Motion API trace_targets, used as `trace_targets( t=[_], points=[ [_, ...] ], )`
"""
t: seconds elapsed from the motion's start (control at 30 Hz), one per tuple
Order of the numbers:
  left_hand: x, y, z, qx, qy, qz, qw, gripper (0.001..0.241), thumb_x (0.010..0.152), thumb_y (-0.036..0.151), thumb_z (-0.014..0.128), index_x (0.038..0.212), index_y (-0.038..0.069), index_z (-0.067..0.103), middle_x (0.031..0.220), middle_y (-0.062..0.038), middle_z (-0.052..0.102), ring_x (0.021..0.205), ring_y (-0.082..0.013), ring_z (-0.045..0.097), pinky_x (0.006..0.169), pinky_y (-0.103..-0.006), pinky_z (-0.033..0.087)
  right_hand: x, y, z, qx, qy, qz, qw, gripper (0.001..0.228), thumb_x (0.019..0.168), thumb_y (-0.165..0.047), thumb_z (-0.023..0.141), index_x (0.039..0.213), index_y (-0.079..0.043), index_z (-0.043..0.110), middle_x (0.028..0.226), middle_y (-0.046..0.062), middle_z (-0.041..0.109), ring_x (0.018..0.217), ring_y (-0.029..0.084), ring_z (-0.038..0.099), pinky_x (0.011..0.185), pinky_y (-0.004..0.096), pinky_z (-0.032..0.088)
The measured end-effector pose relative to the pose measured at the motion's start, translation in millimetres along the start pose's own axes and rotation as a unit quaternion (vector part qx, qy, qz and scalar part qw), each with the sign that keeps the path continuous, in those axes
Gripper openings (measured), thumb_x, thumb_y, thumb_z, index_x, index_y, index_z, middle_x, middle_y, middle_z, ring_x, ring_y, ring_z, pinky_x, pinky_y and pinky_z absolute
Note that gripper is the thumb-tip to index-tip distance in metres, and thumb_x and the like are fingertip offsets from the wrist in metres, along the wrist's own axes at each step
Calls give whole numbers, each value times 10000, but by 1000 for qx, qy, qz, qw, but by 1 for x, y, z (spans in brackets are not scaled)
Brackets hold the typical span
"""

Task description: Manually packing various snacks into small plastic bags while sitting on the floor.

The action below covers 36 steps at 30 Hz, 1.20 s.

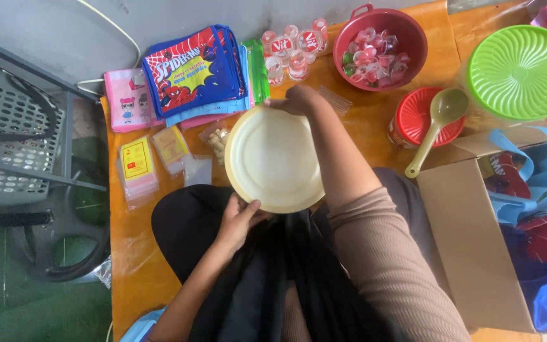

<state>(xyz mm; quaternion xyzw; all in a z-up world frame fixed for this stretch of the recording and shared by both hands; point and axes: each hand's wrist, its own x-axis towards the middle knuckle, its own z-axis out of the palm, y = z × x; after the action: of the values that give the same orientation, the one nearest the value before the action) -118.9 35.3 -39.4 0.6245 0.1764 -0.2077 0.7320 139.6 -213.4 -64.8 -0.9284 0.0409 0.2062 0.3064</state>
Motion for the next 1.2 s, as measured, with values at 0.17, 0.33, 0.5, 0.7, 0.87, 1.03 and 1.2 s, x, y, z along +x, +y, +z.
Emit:
trace_targets(
  t=[0.17,0.33,0.5,0.7,0.87,1.03,1.2],
  points=[
    [26,-11,-34,-80,31,32,996,239,983,222,691,1108,112,519,1017,-46,557,885,-261,707,814,-441,655,-26,79,-8,4,-82,-20,996,655,812,-706,687,1255,-225,714,1162,107,726,1122,281,679,886,404,571],
    [54,-11,-68,-119,32,78,989,246,980,352,716,1011,179,543,985,12,572,965,-216,688,896,-436,610,-128,91,-6,310,-43,-5,950,309,840,-366,793,971,-87,765,807,65,718,747,185,693,664,320,576],
    [71,-1,-139,-169,-14,83,982,146,1061,379,586,999,264,652,1142,31,685,1182,-227,654,1091,-467,448,-213,56,-54,520,148,16,841,265,746,-175,853,898,5,732,696,109,698,581,173,693,570,307,579],
    [74,-8,-194,-382,-224,101,891,428,1089,336,537,1345,-5,574,1347,-196,600,1229,-306,571,1066,-504,404,-213,114,-164,658,328,25,677,728,902,-156,561,1446,198,231,1224,337,542,1055,410,748,870,332,693],
    [78,9,-191,-492,-314,58,810,668,1074,527,529,1495,22,412,1462,-261,484,1319,-388,504,1101,-566,358,-180,136,-238,767,442,-66,461,803,768,-6,515,1495,101,191,1278,312,523,1186,425,684,1011,458,684],
    [94,17,-191,-472,-379,33,795,762,1077,502,650,1577,68,273,1575,-255,313,1417,-393,427,1159,-565,329,-104,194,-280,772,550,-53,314,385,782,-10,566,1129,153,595,1003,224,628,866,326,677,741,389,613],
    [101,21,-191,-466,-388,21,795,816,1089,512,703,1600,108,212,1599,-229,250,1452,-362,377,1183,-548,336,-14,270,-283,686,643,151,305,438,805,-216,580,1147,40,676,1009,184,752,811,260,767,669,317,608]
  ],
)
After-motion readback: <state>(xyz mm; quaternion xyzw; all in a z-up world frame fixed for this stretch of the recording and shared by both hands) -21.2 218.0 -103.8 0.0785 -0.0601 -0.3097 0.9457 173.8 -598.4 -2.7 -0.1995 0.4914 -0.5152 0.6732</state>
